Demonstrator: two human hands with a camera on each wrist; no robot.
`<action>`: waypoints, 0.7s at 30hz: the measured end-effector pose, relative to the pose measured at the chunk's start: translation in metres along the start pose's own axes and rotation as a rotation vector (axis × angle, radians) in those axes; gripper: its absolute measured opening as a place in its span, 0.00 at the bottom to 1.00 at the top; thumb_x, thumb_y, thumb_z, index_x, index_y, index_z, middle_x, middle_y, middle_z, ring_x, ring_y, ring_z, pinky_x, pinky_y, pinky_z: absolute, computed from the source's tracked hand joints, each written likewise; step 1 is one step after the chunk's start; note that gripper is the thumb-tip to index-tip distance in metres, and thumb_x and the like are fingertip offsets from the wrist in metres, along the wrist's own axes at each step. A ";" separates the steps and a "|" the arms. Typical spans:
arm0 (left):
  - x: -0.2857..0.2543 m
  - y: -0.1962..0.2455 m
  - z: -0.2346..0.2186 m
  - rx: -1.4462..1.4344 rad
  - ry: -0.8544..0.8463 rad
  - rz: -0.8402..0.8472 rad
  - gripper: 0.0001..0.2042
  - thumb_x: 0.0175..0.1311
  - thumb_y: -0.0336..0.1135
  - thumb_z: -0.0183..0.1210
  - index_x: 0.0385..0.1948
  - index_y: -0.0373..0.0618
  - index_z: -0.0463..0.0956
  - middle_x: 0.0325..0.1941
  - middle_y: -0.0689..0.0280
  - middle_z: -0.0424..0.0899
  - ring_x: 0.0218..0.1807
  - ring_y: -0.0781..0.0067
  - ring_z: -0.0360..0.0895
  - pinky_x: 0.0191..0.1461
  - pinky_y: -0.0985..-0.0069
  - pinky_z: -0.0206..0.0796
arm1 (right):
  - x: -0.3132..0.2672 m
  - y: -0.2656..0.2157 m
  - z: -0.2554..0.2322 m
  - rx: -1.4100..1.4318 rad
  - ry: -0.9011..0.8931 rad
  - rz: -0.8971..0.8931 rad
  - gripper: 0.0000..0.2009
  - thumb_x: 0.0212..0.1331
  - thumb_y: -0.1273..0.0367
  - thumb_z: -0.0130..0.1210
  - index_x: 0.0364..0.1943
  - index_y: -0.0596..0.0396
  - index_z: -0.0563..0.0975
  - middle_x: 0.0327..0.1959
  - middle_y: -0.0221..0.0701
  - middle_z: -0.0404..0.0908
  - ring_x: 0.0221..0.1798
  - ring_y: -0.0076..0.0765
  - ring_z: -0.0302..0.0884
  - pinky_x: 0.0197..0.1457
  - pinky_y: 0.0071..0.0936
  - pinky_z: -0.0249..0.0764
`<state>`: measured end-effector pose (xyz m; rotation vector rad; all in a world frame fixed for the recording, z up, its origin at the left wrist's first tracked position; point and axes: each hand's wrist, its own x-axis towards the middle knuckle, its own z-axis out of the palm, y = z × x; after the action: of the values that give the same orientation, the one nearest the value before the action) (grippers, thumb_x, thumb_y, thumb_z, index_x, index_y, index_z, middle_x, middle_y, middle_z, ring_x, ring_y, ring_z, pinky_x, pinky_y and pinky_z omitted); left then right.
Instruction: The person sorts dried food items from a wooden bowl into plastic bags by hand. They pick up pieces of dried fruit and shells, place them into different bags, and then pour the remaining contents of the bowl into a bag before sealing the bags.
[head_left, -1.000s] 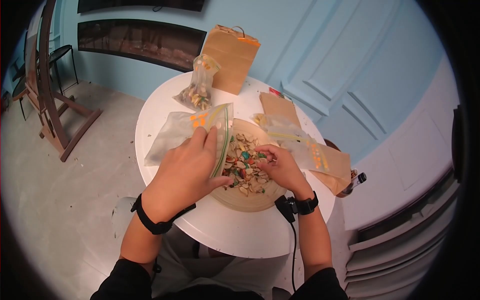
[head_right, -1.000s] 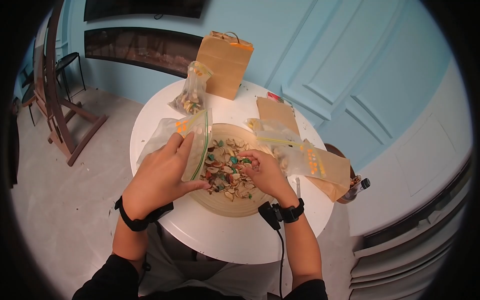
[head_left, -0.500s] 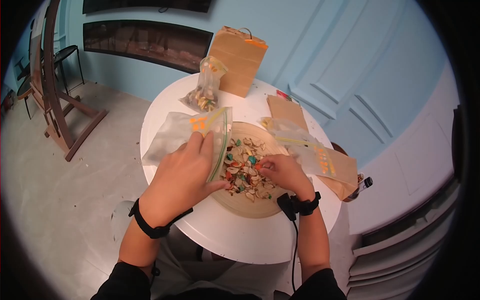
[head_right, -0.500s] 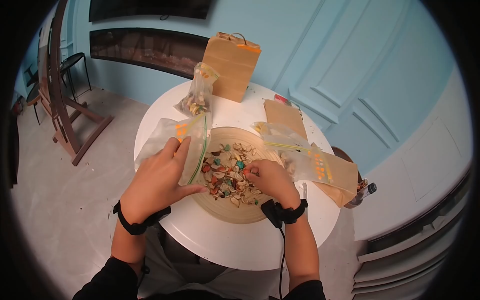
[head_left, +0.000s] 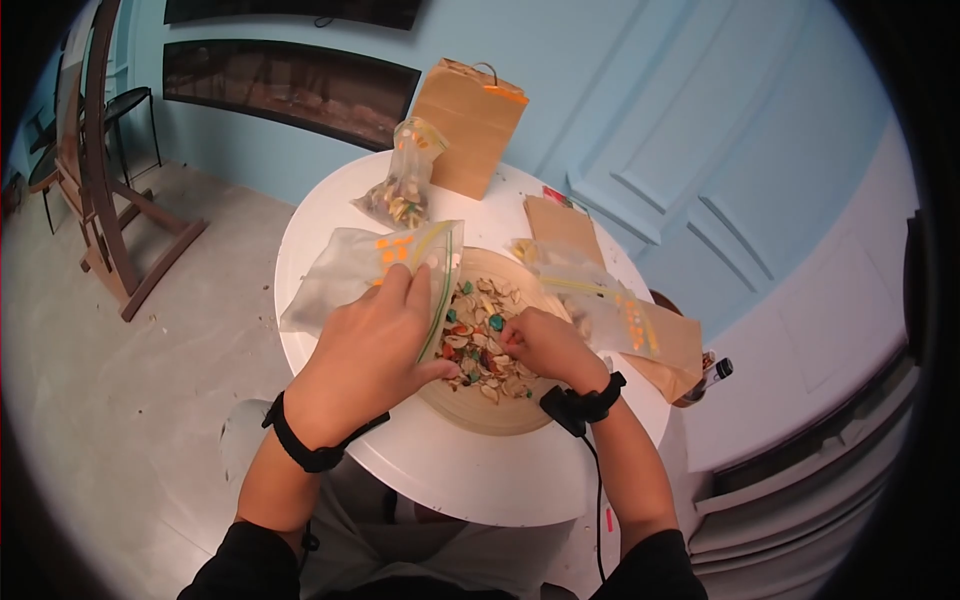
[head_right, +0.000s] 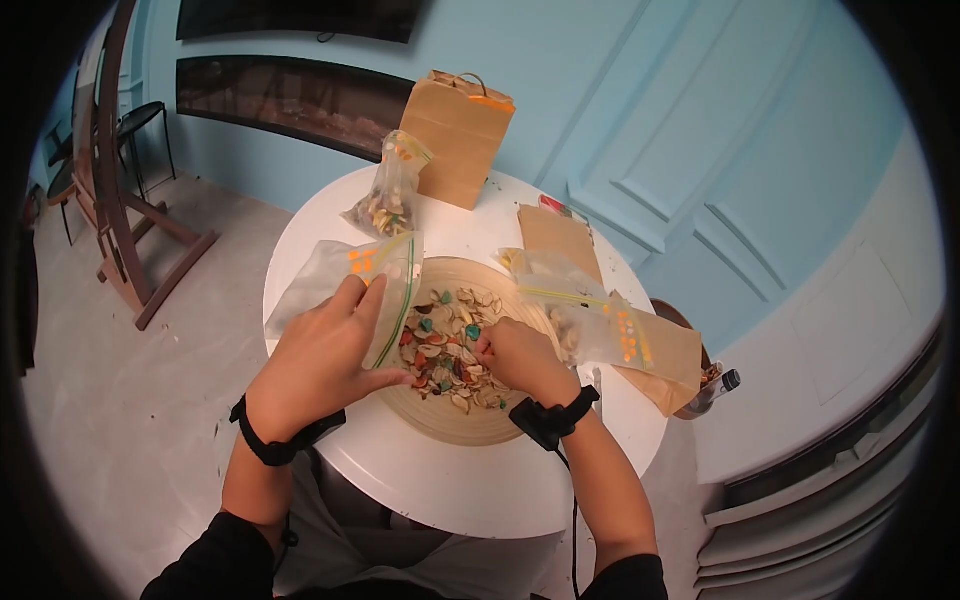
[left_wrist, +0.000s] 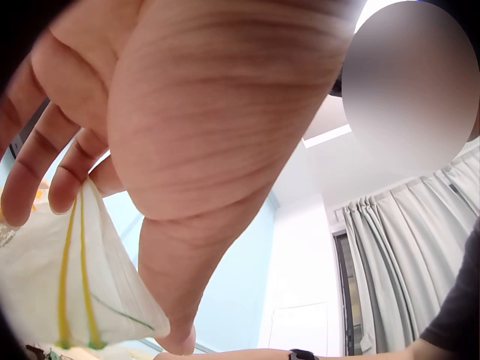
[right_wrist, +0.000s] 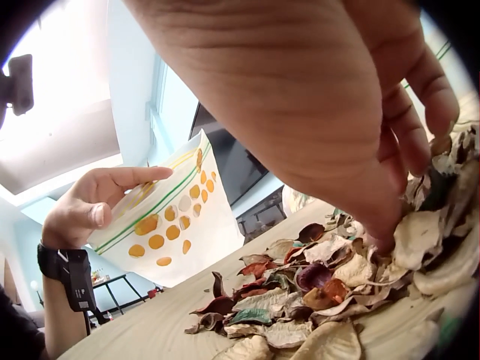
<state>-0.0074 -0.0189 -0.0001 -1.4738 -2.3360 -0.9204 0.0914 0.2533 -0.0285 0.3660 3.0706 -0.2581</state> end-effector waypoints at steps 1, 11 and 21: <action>0.000 -0.001 0.001 -0.002 0.000 0.001 0.48 0.44 0.50 0.78 0.65 0.30 0.63 0.47 0.52 0.75 0.44 0.50 0.81 0.43 0.61 0.76 | -0.002 0.003 0.002 -0.005 0.058 -0.039 0.05 0.58 0.66 0.63 0.34 0.50 0.86 0.32 0.37 0.86 0.39 0.46 0.85 0.44 0.41 0.78; -0.001 0.003 0.005 -0.011 -0.023 0.018 0.48 0.44 0.50 0.78 0.65 0.28 0.64 0.47 0.53 0.75 0.46 0.52 0.82 0.43 0.62 0.77 | -0.019 -0.010 -0.010 0.379 0.205 0.082 0.12 0.53 0.67 0.69 0.39 0.57 0.86 0.30 0.36 0.87 0.34 0.38 0.85 0.41 0.33 0.78; -0.004 0.003 0.004 -0.005 -0.035 0.028 0.47 0.45 0.49 0.77 0.65 0.28 0.65 0.47 0.52 0.74 0.46 0.53 0.82 0.43 0.63 0.77 | -0.030 -0.042 -0.035 0.240 0.203 0.105 0.13 0.54 0.66 0.72 0.38 0.59 0.85 0.31 0.35 0.86 0.29 0.32 0.81 0.37 0.29 0.76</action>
<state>-0.0022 -0.0180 -0.0036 -1.5329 -2.3328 -0.9010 0.1096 0.2121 0.0140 0.5961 3.2094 -0.6251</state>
